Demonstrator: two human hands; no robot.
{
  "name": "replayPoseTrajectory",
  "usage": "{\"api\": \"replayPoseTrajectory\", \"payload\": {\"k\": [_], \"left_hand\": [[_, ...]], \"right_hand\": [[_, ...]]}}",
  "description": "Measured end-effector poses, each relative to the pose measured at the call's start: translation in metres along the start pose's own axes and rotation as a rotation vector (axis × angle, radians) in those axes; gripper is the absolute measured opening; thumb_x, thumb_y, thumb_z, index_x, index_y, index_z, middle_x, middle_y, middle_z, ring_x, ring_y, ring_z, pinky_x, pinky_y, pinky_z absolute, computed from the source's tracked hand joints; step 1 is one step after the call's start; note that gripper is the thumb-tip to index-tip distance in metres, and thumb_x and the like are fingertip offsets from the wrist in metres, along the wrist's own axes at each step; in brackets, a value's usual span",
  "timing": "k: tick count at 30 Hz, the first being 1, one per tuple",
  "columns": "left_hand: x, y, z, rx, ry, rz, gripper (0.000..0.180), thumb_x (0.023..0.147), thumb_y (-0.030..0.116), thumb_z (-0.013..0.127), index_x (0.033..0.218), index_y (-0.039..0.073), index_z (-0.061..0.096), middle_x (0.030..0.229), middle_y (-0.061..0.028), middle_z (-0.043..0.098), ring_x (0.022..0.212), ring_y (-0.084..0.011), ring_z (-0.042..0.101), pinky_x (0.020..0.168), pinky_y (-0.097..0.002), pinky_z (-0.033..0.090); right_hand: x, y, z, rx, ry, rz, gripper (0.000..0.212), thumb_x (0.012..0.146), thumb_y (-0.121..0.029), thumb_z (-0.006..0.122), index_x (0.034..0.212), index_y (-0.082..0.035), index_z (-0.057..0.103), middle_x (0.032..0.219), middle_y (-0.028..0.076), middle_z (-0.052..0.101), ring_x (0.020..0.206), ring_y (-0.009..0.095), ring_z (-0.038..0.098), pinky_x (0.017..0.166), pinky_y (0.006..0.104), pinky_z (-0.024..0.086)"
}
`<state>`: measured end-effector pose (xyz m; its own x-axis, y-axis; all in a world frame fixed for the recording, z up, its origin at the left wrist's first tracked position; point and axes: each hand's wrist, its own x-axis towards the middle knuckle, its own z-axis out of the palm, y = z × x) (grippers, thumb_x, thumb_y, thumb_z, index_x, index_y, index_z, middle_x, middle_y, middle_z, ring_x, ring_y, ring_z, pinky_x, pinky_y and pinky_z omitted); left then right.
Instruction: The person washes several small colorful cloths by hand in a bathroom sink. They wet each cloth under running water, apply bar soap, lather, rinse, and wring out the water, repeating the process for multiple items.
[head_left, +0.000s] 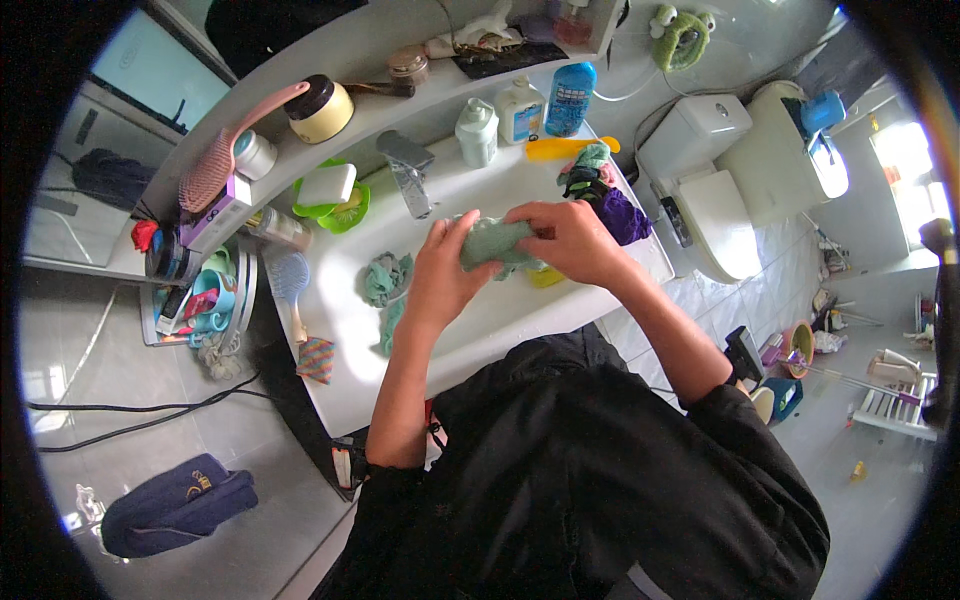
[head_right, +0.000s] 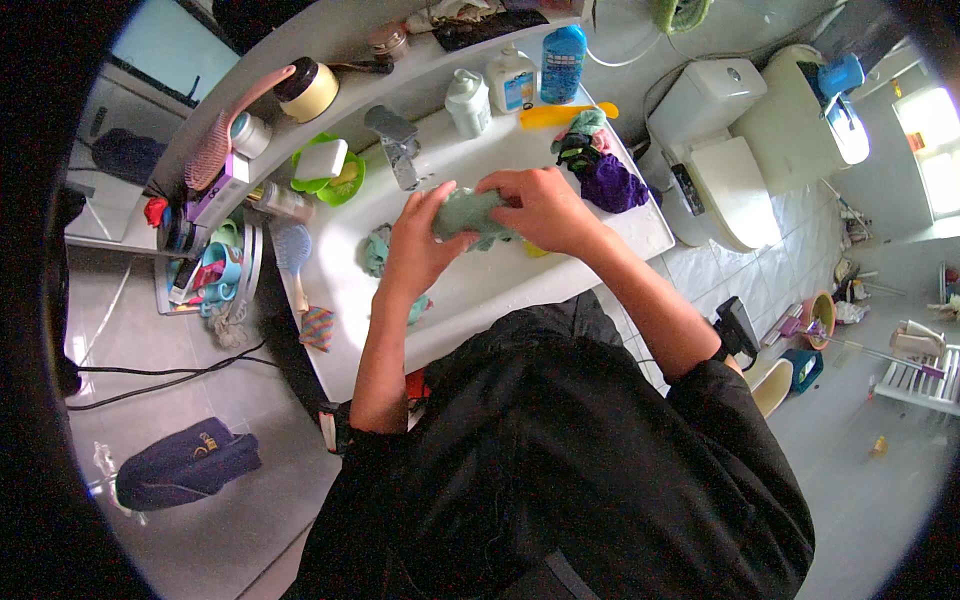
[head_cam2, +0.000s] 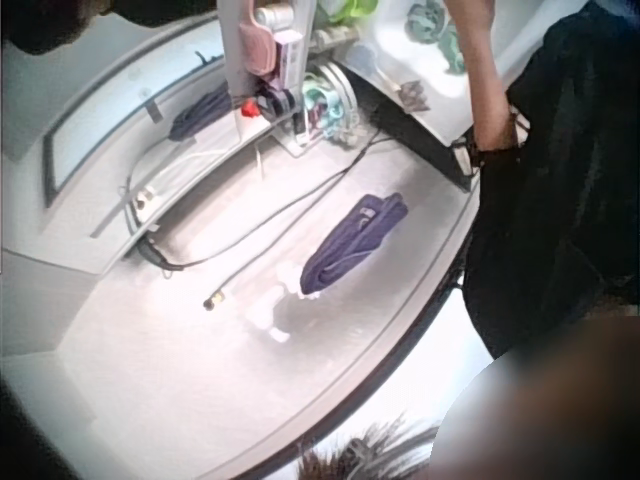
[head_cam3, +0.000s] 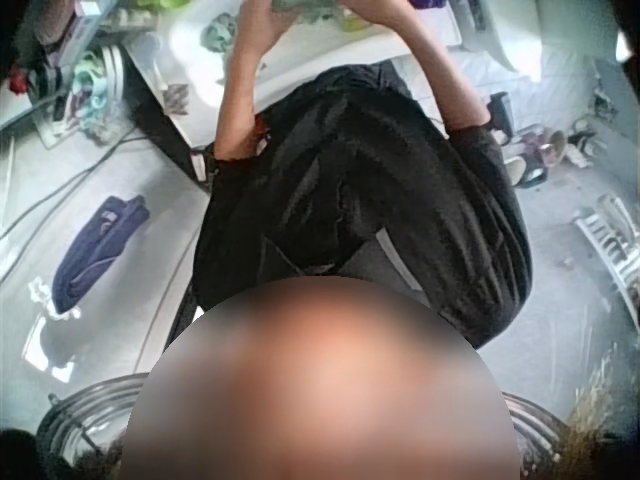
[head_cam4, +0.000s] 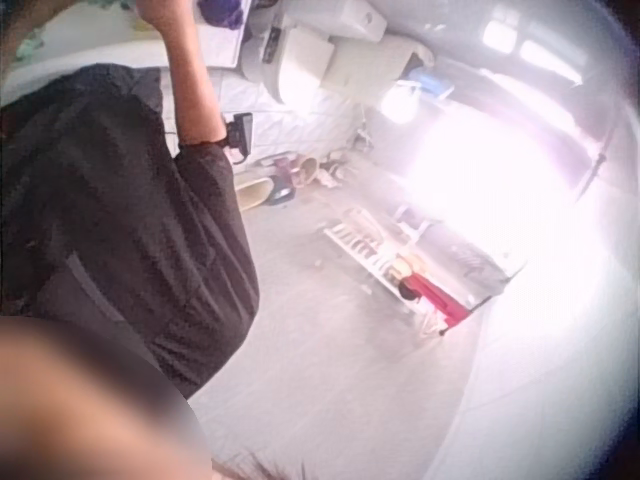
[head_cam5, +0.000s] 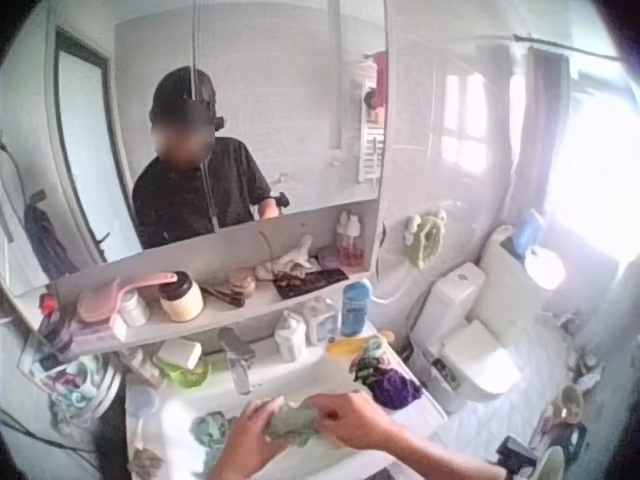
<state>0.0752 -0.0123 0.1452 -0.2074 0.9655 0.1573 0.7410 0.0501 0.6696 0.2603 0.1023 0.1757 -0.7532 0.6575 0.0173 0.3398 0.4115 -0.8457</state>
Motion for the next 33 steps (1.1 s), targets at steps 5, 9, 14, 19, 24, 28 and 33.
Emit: {"api": "replayPoseTrajectory", "payload": {"k": [5,9,14,19,24,28,33], "left_hand": [[0.014,0.028,-0.014,0.114,-0.062,0.233,0.061,0.072,0.023,0.082,0.126,0.008,0.058,0.116,-0.0152,0.063,0.098,-0.0335,0.063,0.092,-0.0399,0.049],[0.034,0.038,-0.023,-0.083,-0.408,-0.153,0.039,0.077,0.023,0.077,0.109,0.002,0.067,0.092,-0.0174,0.070,0.082,-0.0372,0.065,0.076,-0.0411,0.051],[0.030,0.045,-0.041,-0.539,-0.467,-0.048,0.022,0.088,0.011,0.070,0.106,0.000,0.068,0.079,0.0004,0.066,0.074,-0.0046,0.053,0.067,-0.0271,0.047],[0.031,0.043,-0.064,-0.637,-0.463,0.036,0.025,0.090,0.014,0.068,0.110,-0.001,0.066,0.088,0.0003,0.066,0.081,-0.0063,0.055,0.073,-0.0255,0.047],[0.032,0.030,-0.070,-0.723,-0.373,-0.042,0.031,0.096,0.027,0.063,0.106,-0.002,0.066,0.091,0.0000,0.066,0.086,-0.0078,0.055,0.078,-0.0260,0.046],[0.028,0.024,-0.059,-0.696,-0.238,-0.117,0.032,0.099,0.029,0.058,0.104,-0.002,0.065,0.091,0.0006,0.065,0.086,-0.0065,0.053,0.078,-0.0256,0.044],[0.024,0.024,-0.039,-0.787,-0.091,-0.207,0.032,0.100,0.035,0.056,0.102,0.003,0.063,0.075,0.0010,0.061,0.051,-0.0051,0.054,0.040,-0.0223,0.042]], "right_hand": [[-0.002,-0.027,-0.002,-0.146,-0.076,-0.247,0.030,0.076,-0.007,0.067,0.106,-0.005,0.069,0.078,0.019,0.067,0.074,0.037,0.065,0.071,0.0414,0.053],[-0.008,-0.028,-0.019,0.002,0.052,-0.299,0.037,0.076,-0.007,0.067,0.113,-0.005,0.065,0.075,0.019,0.065,0.071,0.037,0.064,0.068,0.0404,0.052],[-0.009,-0.006,-0.034,0.400,0.116,-0.093,0.038,0.099,-0.026,0.058,0.124,0.003,0.057,0.110,0.006,0.065,0.101,0.014,0.061,0.086,0.0303,0.051],[-0.017,-0.008,-0.027,0.646,-0.244,-0.123,0.063,0.093,-0.048,0.062,0.131,0.002,0.053,0.126,0.013,0.059,0.118,0.020,0.053,0.103,0.0357,0.040],[-0.023,-0.034,-0.027,0.189,-0.184,-0.160,0.045,0.084,-0.024,0.075,0.115,0.004,0.060,0.097,0.016,0.068,0.093,0.018,0.065,0.082,0.0340,0.051],[-0.022,-0.034,-0.029,0.384,-0.210,0.079,0.037,0.093,-0.030,0.066,0.103,0.006,0.063,0.072,0.012,0.067,0.062,0.015,0.066,0.060,0.0339,0.053],[-0.006,0.007,-0.012,0.535,-0.063,0.119,0.053,0.099,-0.050,0.050,0.101,0.001,0.065,0.074,0.010,0.069,0.053,0.016,0.065,0.052,0.0306,0.053]]}}
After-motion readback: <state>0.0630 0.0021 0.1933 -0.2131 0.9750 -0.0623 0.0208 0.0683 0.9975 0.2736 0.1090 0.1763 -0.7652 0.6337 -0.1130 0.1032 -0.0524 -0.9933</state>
